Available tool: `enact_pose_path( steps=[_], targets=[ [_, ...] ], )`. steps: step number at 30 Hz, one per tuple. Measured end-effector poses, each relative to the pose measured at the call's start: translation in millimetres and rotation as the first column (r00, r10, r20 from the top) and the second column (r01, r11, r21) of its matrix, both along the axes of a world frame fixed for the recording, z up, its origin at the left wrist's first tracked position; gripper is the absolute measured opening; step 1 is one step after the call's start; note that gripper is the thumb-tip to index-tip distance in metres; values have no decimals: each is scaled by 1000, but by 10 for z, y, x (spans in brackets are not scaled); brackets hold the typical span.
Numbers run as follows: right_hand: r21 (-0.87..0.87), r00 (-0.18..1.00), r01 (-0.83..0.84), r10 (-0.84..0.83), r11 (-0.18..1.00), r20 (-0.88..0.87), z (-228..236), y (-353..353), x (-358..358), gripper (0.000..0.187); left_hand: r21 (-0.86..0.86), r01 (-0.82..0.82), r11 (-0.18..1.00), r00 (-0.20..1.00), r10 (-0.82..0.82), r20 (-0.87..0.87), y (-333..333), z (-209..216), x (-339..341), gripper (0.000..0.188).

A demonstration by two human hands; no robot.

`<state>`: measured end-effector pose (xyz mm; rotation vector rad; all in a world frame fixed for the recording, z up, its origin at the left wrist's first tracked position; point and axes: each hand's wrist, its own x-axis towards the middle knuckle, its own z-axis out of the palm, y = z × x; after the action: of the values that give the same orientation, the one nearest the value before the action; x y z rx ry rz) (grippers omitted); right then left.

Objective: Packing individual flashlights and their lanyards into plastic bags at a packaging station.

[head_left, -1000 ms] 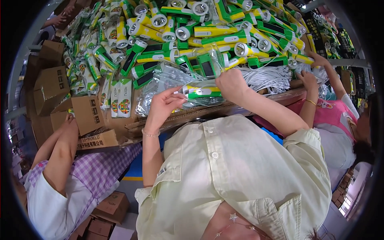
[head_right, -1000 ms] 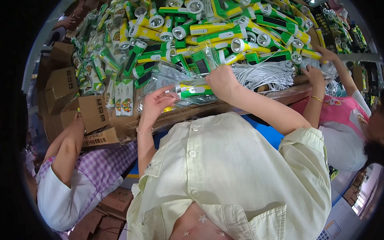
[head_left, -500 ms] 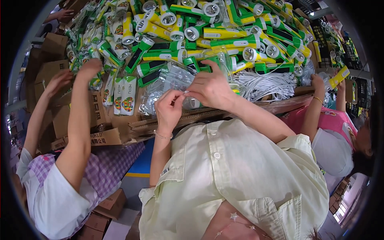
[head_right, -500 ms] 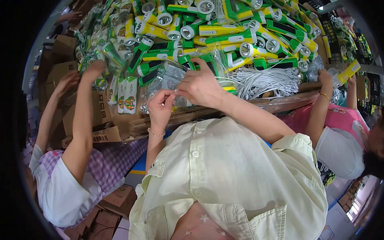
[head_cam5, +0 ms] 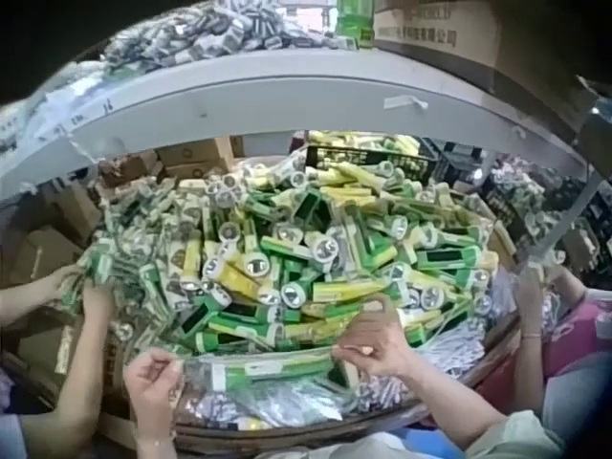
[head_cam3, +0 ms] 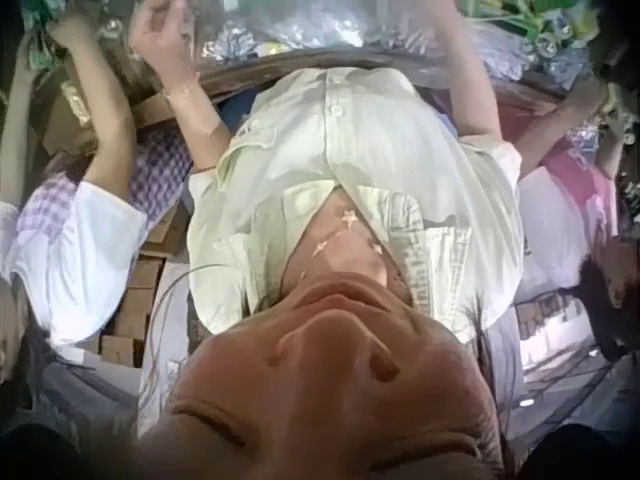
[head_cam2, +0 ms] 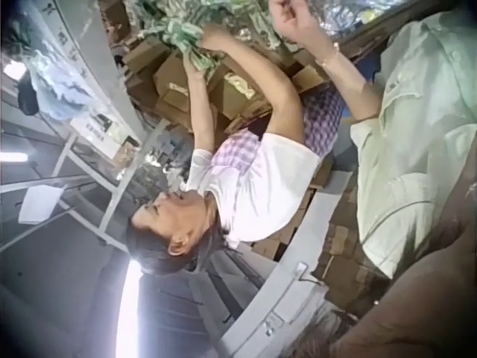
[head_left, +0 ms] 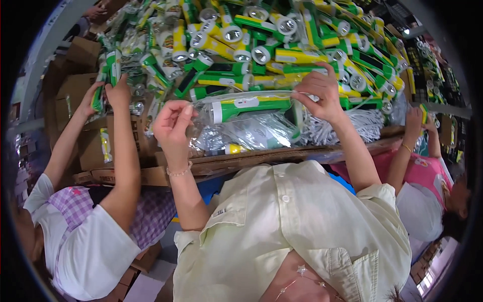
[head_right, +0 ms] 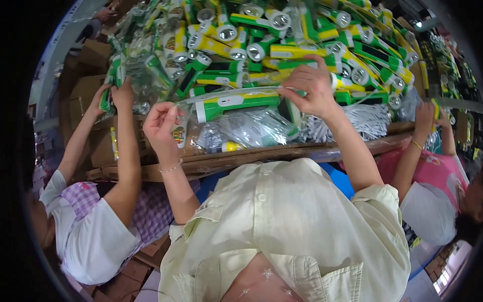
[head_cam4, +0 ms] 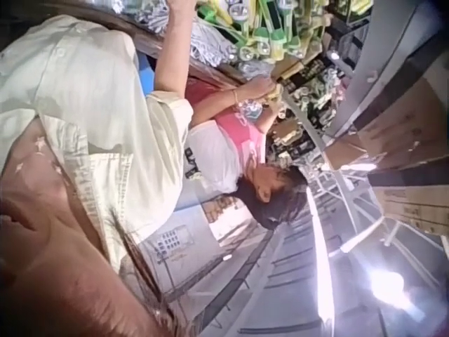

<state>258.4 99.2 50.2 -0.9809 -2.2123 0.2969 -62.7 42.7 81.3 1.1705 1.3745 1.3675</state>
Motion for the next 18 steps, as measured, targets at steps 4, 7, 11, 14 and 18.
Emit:
enact_pose_path(
  steps=[4,7,11,14,18],
  targets=[
    [-35,999,18,-19,999,-30,13,19,-63,9,-52,-29,998,999,28,-18,85,-31,-178,6],
    [-19,997,43,-44,999,-59,52,77,-115,11,-65,-80,995,993,86,83,117,-220,-225,6],
    [-53,996,9,-13,999,-86,97,121,-209,13,-173,-135,976,985,150,79,85,-494,-276,8],
    [-103,996,-9,0,995,-87,-6,72,-162,14,201,-56,978,597,194,-778,221,-503,104,25],
    [-129,996,-86,90,988,20,-107,-20,-228,12,251,399,882,572,-26,-820,247,-322,793,28]
  ],
)
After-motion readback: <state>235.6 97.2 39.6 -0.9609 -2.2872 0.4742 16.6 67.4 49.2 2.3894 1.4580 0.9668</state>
